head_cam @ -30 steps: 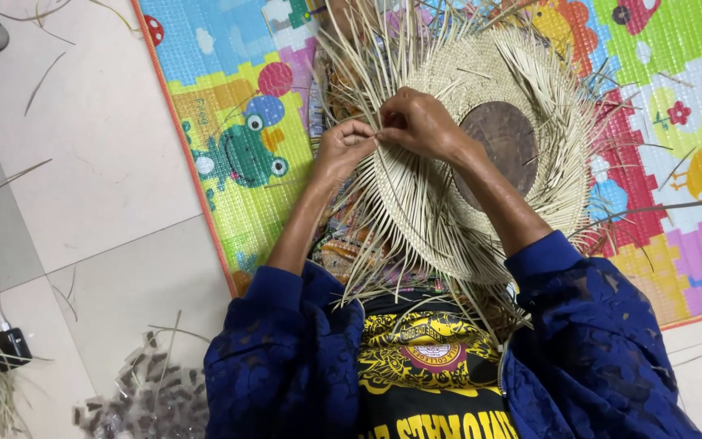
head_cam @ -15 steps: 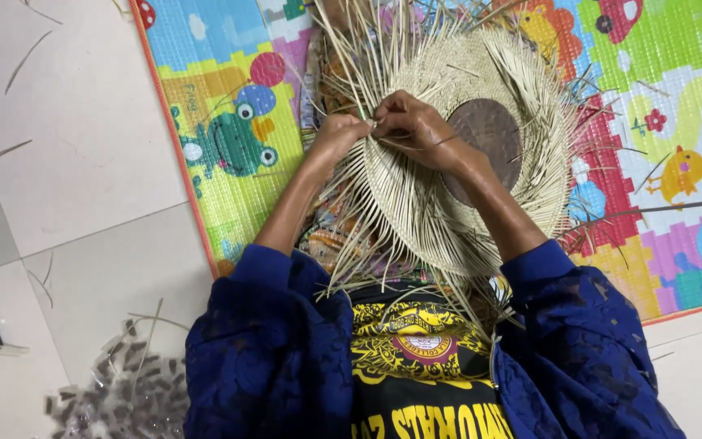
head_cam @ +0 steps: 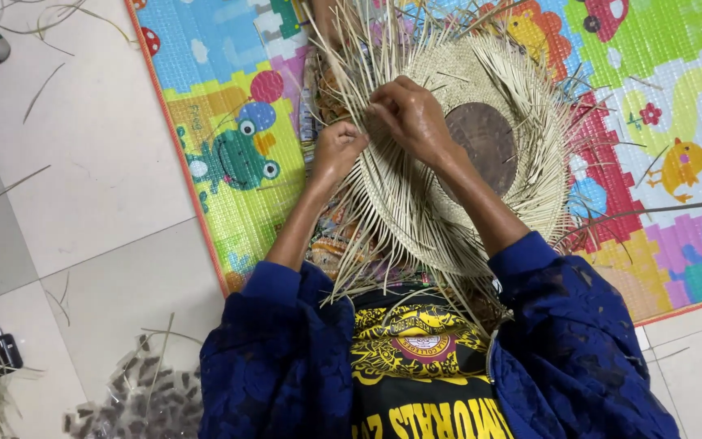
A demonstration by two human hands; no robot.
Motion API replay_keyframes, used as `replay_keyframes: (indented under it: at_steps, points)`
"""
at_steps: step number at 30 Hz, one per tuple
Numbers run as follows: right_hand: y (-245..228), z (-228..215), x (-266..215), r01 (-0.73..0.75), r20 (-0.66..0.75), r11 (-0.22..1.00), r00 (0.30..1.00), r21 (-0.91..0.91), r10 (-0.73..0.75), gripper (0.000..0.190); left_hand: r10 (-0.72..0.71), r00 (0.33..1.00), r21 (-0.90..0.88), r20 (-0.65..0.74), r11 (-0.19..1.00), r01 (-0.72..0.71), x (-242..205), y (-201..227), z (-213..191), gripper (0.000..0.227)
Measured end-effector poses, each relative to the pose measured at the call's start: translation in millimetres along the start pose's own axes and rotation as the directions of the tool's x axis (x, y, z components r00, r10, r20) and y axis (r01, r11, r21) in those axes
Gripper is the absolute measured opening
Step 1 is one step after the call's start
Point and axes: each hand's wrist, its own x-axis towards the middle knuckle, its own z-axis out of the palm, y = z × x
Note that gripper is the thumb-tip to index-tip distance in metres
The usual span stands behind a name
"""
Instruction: Weaving a straw hat by tucking and braiding loose straw strands into the brim.
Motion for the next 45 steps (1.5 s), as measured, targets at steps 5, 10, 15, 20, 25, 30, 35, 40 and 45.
replay_keyframes:
  at_steps: [5, 10, 15, 20, 25, 30, 35, 40, 45]
  points:
    - [4, 3, -14, -0.098, 0.198, 0.983, 0.978, 0.155, 0.066, 0.016, 0.102, 0.995, -0.139, -0.015, 0.985, -0.103, 1, -9, -3, 0.017]
    - [15, 17, -27, -0.092, 0.165, 0.982, 0.984, 0.167, 0.065, 0.025, 0.157, 0.986, -0.133, 0.056, 0.98, -0.149, 16, -7, -10, 0.019]
    - [-8, 22, -54, 0.077, 0.188, 0.991, 0.977, 0.107, -0.096, 0.011, 0.084, 0.995, -0.137, 0.051, 0.988, -0.076, 18, -3, -13, 0.014]
    - [-72, -22, -97, 0.033, 0.432, 0.981, 0.895, 0.19, -0.114, 0.015, 0.127, 0.986, -0.081, 0.111, 0.99, -0.118, -6, 25, -16, 0.025]
    - [-89, -88, -118, -0.341, 0.679, 0.912, 0.727, 0.229, 0.101, 0.02, 0.074, 0.972, -0.129, 0.221, 0.991, -0.046, 8, -1, -21, 0.048]
    - [40, -71, -158, -0.422, -0.09, 0.906, 0.902, 0.029, 0.423, 0.055, 0.125, 0.952, -0.089, 0.279, 0.991, -0.104, 24, -15, -25, 0.045]
    - [64, -47, -138, -0.559, -0.111, 0.824, 0.828, -0.095, 0.549, 0.061, 0.207, 0.958, -0.073, 0.196, 0.978, -0.197, -6, -3, -11, 0.046]
    - [100, -35, -131, -0.348, -0.113, 0.898, 0.938, -0.271, 0.329, 0.061, 0.114, 0.993, 0.018, -0.024, 0.993, -0.114, -72, 20, 23, 0.06]
    - [91, -46, -120, -0.252, -0.016, 0.907, 0.965, -0.337, 0.262, 0.063, 0.216, 0.948, 0.303, -0.234, 0.943, -0.141, -79, -21, 41, 0.049]
